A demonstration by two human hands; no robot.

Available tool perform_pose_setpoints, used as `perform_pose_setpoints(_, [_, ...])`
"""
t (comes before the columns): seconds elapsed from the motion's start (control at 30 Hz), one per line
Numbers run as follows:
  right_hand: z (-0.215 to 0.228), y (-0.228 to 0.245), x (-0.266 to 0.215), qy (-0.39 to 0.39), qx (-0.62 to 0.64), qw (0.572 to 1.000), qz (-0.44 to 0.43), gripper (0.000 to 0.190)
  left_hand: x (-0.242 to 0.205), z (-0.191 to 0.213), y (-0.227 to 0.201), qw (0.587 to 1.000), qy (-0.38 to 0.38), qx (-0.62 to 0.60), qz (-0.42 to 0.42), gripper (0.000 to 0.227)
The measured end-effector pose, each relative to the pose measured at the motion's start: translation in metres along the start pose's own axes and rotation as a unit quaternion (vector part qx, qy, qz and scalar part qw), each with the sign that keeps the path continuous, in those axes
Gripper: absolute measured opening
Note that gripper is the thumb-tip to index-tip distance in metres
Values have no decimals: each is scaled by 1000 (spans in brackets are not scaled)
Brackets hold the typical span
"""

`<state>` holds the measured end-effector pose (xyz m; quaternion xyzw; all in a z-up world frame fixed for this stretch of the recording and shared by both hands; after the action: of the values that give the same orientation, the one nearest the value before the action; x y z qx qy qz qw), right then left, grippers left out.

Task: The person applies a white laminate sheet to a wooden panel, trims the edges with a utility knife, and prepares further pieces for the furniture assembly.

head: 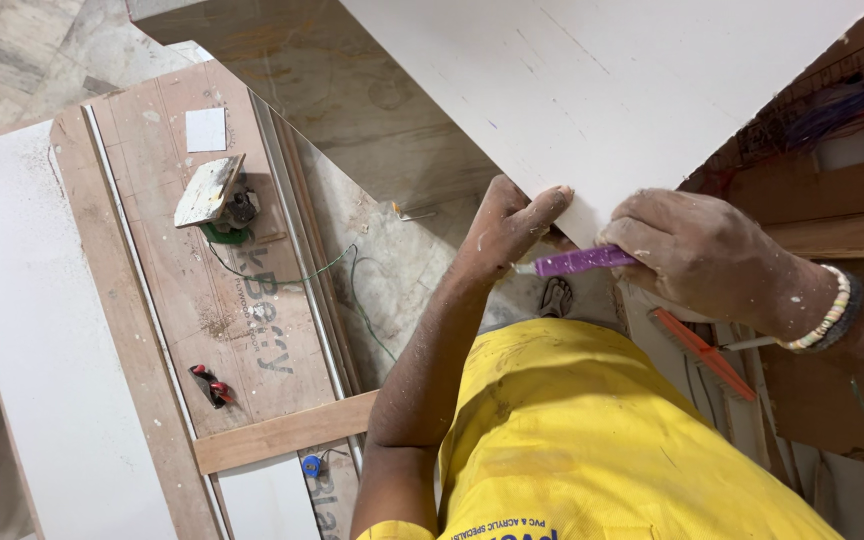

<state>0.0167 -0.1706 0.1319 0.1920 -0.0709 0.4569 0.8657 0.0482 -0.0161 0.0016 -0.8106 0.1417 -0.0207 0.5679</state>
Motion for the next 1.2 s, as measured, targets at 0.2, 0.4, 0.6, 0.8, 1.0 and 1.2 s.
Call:
perform_pose_setpoints(0.2, [-24, -8, -3, -38, -19, 999, -2, 23, 1, 8, 4, 995, -18, 103, 3, 43])
perform_pose_setpoints(0.4, [23, -48, -20, -260, 140, 936, -190, 17, 2, 6, 4, 1000, -11, 5, 8, 38])
perform_pose_setpoints(0.6, [17, -36, -35, -149, 123, 957, -216, 19, -4, 3, 2, 1000, -5, 22, -10, 36])
perform_pose_setpoints(0.8, [-3, -1, -22, -129, 95, 970, -185, 30, 0, 6, 7, 998, -11, 57, 0, 37])
perform_pose_setpoints(1.0, [-8, 4, -18, -115, 34, 974, -191, 27, 1, 4, 1, 995, -27, 85, -38, 35])
perform_pose_setpoints(1.2, [-30, -17, -34, -140, 35, 967, -212, 35, 5, -14, -13, 985, -78, 144, -59, 27])
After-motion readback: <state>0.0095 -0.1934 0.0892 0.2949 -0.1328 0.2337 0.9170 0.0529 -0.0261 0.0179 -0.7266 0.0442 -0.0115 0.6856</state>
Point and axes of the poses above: each hand's wrist, its own x-axis towards the middle knuckle, its own z-axis out of the back of the hand, y = z × x, the point moved 5 cm from there along x, towards the middle knuckle, and after that the axes turned 7 degrees about -y, right-handed, at the moved point
